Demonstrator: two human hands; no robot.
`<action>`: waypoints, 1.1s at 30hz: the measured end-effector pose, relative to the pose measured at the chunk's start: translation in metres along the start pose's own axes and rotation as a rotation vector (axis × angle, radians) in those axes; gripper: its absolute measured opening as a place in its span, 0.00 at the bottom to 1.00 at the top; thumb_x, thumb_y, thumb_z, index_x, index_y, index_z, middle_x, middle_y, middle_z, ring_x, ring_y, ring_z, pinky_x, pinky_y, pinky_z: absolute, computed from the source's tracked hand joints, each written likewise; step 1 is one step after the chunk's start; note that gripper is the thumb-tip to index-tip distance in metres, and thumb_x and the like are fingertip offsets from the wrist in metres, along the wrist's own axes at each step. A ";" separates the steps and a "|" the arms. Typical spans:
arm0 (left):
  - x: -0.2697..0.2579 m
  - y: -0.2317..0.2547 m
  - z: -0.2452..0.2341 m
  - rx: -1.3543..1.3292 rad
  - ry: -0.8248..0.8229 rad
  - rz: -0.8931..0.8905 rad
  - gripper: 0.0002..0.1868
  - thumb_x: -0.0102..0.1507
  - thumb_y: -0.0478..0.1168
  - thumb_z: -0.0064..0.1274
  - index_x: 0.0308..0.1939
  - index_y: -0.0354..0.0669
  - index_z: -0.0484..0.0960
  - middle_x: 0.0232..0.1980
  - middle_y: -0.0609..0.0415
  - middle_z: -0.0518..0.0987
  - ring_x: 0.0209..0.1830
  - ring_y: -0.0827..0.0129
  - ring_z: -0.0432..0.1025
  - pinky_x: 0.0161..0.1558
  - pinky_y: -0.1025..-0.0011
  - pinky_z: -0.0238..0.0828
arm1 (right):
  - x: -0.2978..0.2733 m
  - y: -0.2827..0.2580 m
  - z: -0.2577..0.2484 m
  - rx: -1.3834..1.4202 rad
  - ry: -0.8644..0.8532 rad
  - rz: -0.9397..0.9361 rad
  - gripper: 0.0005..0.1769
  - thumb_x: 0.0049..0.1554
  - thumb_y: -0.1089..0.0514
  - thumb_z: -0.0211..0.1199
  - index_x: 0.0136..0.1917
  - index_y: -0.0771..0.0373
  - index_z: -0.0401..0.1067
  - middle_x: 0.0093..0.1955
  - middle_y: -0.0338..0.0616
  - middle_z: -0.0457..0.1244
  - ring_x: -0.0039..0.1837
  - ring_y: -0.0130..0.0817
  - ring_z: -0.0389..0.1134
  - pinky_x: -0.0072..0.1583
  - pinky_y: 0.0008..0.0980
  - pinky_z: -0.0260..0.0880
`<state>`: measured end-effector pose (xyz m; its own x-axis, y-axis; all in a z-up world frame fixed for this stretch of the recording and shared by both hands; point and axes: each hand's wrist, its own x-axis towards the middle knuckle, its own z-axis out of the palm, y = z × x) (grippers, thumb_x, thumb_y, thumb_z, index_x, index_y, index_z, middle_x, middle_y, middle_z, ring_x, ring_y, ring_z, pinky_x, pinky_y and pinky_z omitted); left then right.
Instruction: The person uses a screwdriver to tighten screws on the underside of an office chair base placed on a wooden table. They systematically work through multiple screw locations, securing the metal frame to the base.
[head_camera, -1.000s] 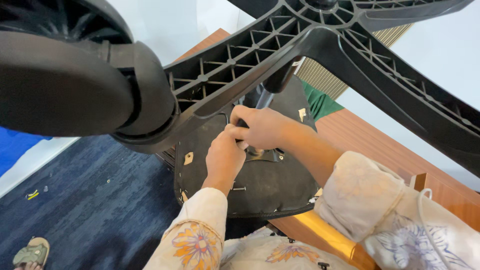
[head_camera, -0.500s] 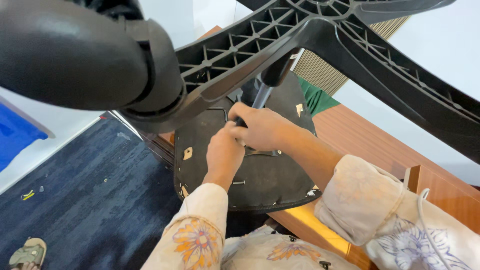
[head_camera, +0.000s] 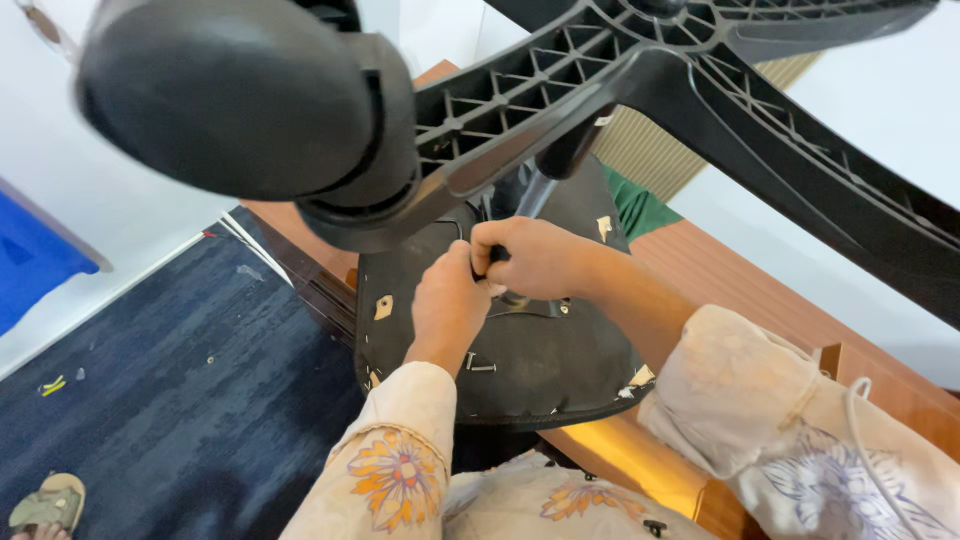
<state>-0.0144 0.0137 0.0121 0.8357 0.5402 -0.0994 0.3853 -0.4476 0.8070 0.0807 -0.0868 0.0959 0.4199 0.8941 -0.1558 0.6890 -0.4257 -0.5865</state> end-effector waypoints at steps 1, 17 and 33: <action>0.000 0.001 0.002 0.008 0.002 -0.009 0.17 0.58 0.45 0.62 0.46 0.46 0.75 0.48 0.51 0.82 0.52 0.47 0.75 0.50 0.51 0.71 | 0.000 0.003 0.002 0.037 0.001 0.033 0.09 0.50 0.57 0.61 0.44 0.62 0.72 0.41 0.47 0.71 0.46 0.45 0.74 0.49 0.40 0.73; -0.006 0.000 0.009 0.036 -0.016 -0.055 0.13 0.61 0.43 0.58 0.48 0.47 0.79 0.49 0.50 0.83 0.53 0.48 0.76 0.52 0.53 0.73 | -0.007 -0.054 -0.001 -0.216 -0.027 0.590 0.23 0.63 0.41 0.57 0.61 0.59 0.65 0.49 0.55 0.71 0.52 0.52 0.75 0.55 0.48 0.71; -0.010 -0.011 0.016 0.012 0.108 0.065 0.17 0.57 0.42 0.60 0.47 0.42 0.76 0.46 0.47 0.82 0.50 0.46 0.76 0.47 0.50 0.72 | -0.017 -0.042 0.007 -0.214 0.042 0.540 0.22 0.60 0.42 0.58 0.62 0.52 0.62 0.52 0.52 0.69 0.58 0.55 0.70 0.57 0.51 0.68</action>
<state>-0.0201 0.0015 -0.0051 0.8122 0.5832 0.0170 0.3366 -0.4923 0.8027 0.0407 -0.0836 0.1178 0.7649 0.5379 -0.3543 0.4730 -0.8425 -0.2579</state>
